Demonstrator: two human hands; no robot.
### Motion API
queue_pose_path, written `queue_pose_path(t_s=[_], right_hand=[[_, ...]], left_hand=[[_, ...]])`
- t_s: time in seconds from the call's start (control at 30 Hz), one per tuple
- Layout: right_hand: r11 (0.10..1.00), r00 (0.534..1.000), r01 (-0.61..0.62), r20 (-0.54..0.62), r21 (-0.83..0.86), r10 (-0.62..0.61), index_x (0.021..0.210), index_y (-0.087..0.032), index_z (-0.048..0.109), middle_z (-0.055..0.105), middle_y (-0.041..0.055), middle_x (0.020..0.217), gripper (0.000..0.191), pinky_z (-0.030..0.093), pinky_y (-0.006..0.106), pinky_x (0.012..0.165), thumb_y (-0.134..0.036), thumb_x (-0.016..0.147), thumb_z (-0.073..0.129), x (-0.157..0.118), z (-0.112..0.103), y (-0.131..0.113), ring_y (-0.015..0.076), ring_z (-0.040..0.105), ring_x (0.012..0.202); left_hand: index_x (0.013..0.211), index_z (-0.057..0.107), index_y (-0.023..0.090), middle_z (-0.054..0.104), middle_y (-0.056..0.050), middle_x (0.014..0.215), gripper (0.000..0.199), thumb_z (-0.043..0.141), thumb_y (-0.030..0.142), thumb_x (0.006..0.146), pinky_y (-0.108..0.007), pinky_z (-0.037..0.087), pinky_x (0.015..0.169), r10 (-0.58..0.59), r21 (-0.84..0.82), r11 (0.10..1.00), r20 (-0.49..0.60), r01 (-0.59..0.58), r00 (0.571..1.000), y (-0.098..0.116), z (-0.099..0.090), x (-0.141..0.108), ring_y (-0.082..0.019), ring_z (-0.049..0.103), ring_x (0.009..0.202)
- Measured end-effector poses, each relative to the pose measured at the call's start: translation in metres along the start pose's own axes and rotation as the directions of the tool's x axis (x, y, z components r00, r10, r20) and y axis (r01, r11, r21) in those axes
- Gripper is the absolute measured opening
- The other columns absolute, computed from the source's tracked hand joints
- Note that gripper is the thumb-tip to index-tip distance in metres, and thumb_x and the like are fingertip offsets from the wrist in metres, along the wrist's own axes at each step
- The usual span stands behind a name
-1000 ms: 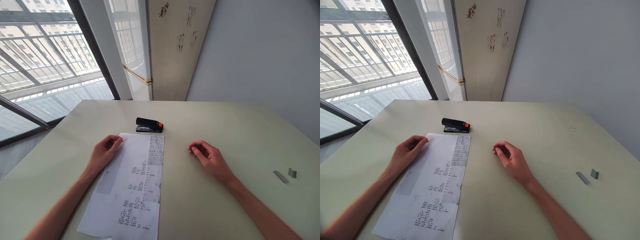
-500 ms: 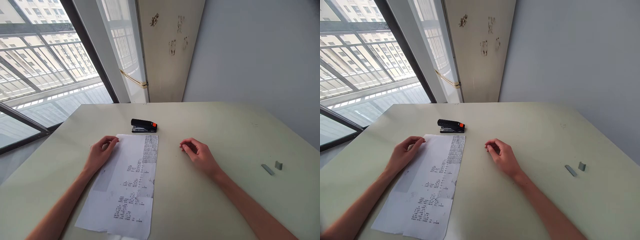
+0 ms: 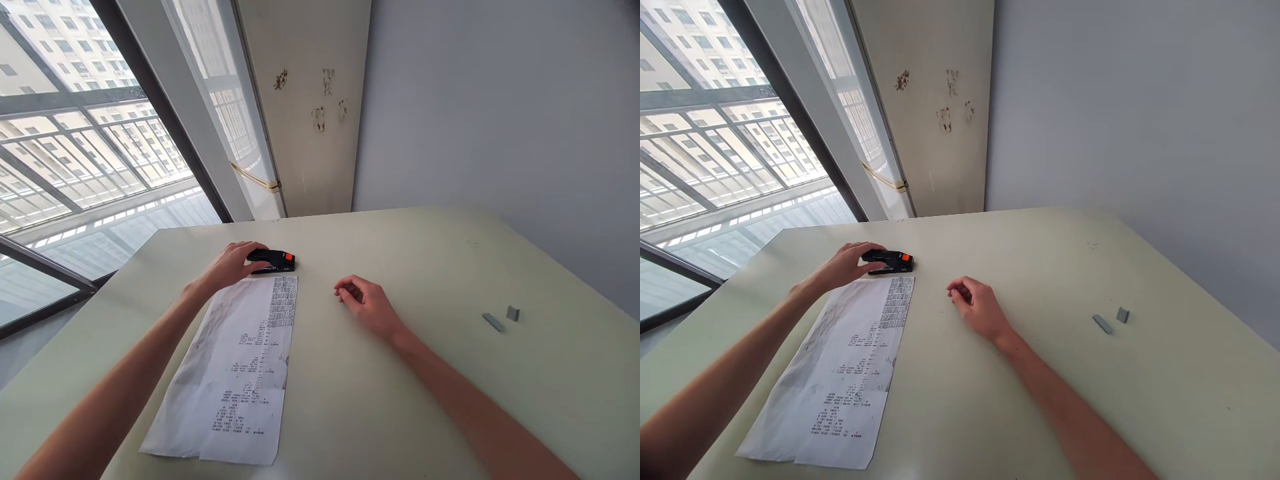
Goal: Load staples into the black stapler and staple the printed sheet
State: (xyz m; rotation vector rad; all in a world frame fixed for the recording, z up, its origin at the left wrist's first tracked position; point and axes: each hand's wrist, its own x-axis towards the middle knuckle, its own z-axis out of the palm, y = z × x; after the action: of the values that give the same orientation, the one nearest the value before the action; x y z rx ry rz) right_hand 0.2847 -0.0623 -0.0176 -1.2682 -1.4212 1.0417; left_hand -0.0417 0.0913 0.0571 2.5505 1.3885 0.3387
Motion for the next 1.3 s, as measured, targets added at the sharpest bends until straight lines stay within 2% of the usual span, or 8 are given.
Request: queue_pose_path(t_s=[0.17, 0.3, 0.4, 0.57, 0.73, 0.93, 1.1, 1.3], right_hand=[[0.997, 1.000, 0.003, -0.012, 0.071, -0.002, 0.096, -0.024, 0.071, 0.077, 0.0049, 0.096, 0.019, 0.056, 0.036, 0.080, -0.042, 0.094, 0.064, 0.002, -0.004, 0.001, 0.0196, 0.072, 0.084], [0.988, 0.997, 0.011, -0.071, 0.153, 0.000, 0.099, -0.023, 0.071, 0.076, 0.0058, 0.097, 0.024, 0.056, 0.035, 0.079, -0.045, 0.094, 0.064, 0.004, -0.006, 0.003, 0.0194, 0.071, 0.085], [0.978, 0.983, 0.032, -0.185, 0.204, 0.006, 0.101, -0.023, 0.069, 0.075, 0.0060, 0.095, 0.028, 0.055, 0.035, 0.081, -0.050, 0.094, 0.064, 0.008, -0.009, 0.005, 0.0195, 0.070, 0.085], [0.962, 0.937, 0.043, -0.346, 0.270, 0.055, 0.102, -0.023, 0.067, 0.071, 0.0042, 0.091, 0.032, 0.053, 0.035, 0.079, -0.053, 0.091, 0.065, 0.013, -0.025, 0.010, 0.0185, 0.065, 0.081], [0.945, 0.937, 0.018, -0.335, 0.328, 0.099, 0.099, -0.025, 0.069, 0.071, 0.0028, 0.089, 0.030, 0.053, 0.035, 0.074, -0.053, 0.088, 0.069, 0.015, -0.045, 0.015, 0.0180, 0.065, 0.077], [0.935, 0.954, -0.018, -0.273, 0.355, 0.122, 0.101, -0.026, 0.069, 0.072, 0.0016, 0.089, 0.034, 0.055, 0.034, 0.074, -0.057, 0.087, 0.072, 0.013, -0.050, 0.017, 0.0171, 0.067, 0.076], [0.945, 0.970, -0.045, -0.210, 0.324, 0.118, 0.102, -0.023, 0.069, 0.073, 0.0026, 0.090, 0.038, 0.056, 0.034, 0.074, -0.059, 0.088, 0.073, 0.012, -0.049, 0.015, 0.0162, 0.066, 0.075], [0.965, 0.982, -0.043, -0.168, 0.260, 0.089, 0.102, -0.023, 0.068, 0.071, 0.0018, 0.086, 0.045, 0.055, 0.034, 0.073, -0.066, 0.091, 0.068, 0.012, -0.048, 0.019, 0.0167, 0.066, 0.075]], left_hand=[[0.117, 0.072, 0.026, 0.078, -0.007, 0.111, 0.048, 0.061, 0.066, 0.093, -0.035, 0.049, 0.081, -0.005, -0.025, 1.000, -0.056, 0.004, 0.998, 0.017, -0.004, 0.000, -0.024, 0.070, 0.089], [0.117, 0.070, 0.024, 0.078, -0.007, 0.111, 0.044, 0.063, 0.061, 0.095, -0.036, 0.051, 0.080, 0.018, -0.060, 0.998, -0.214, -0.031, 0.977, 0.059, -0.004, -0.017, -0.023, 0.068, 0.086], [0.114, 0.069, 0.022, 0.078, -0.008, 0.106, 0.041, 0.064, 0.058, 0.096, -0.036, 0.052, 0.080, 0.078, -0.139, 0.984, -0.226, -0.111, 0.971, 0.100, 0.003, -0.029, -0.024, 0.070, 0.090], [0.111, 0.070, 0.024, 0.077, -0.006, 0.101, 0.032, 0.067, 0.053, 0.096, -0.037, 0.053, 0.078, 0.173, -0.214, 0.956, -0.141, -0.200, 0.975, 0.159, 0.038, -0.039, -0.023, 0.070, 0.084], [0.108, 0.069, 0.025, 0.078, -0.004, 0.099, 0.025, 0.069, 0.047, 0.096, -0.038, 0.054, 0.076, 0.194, -0.269, 0.939, -0.104, -0.215, 0.976, 0.188, 0.080, -0.034, -0.023, 0.070, 0.083], [0.116, 0.068, 0.026, 0.077, -0.005, 0.110, 0.034, 0.068, 0.054, 0.098, -0.037, 0.057, 0.083, 0.265, -0.358, 0.897, -0.032, -0.259, 0.964, 0.188, 0.092, -0.026, -0.023, 0.073, 0.095], [0.138, 0.059, 0.027, 0.072, -0.008, 0.129, 0.059, 0.078, 0.057, 0.091, -0.040, 0.055, 0.101, 0.274, -0.362, 0.897, 0.010, -0.252, 0.962, 0.154, 0.080, -0.036, -0.026, 0.069, 0.118], [0.127, 0.067, 0.028, 0.074, -0.006, 0.126, 0.044, 0.072, 0.057, 0.094, -0.042, 0.056, 0.102, 0.165, -0.333, 0.928, -0.037, -0.167, 0.986, 0.123, 0.061, -0.059, -0.027, 0.070, 0.116]])
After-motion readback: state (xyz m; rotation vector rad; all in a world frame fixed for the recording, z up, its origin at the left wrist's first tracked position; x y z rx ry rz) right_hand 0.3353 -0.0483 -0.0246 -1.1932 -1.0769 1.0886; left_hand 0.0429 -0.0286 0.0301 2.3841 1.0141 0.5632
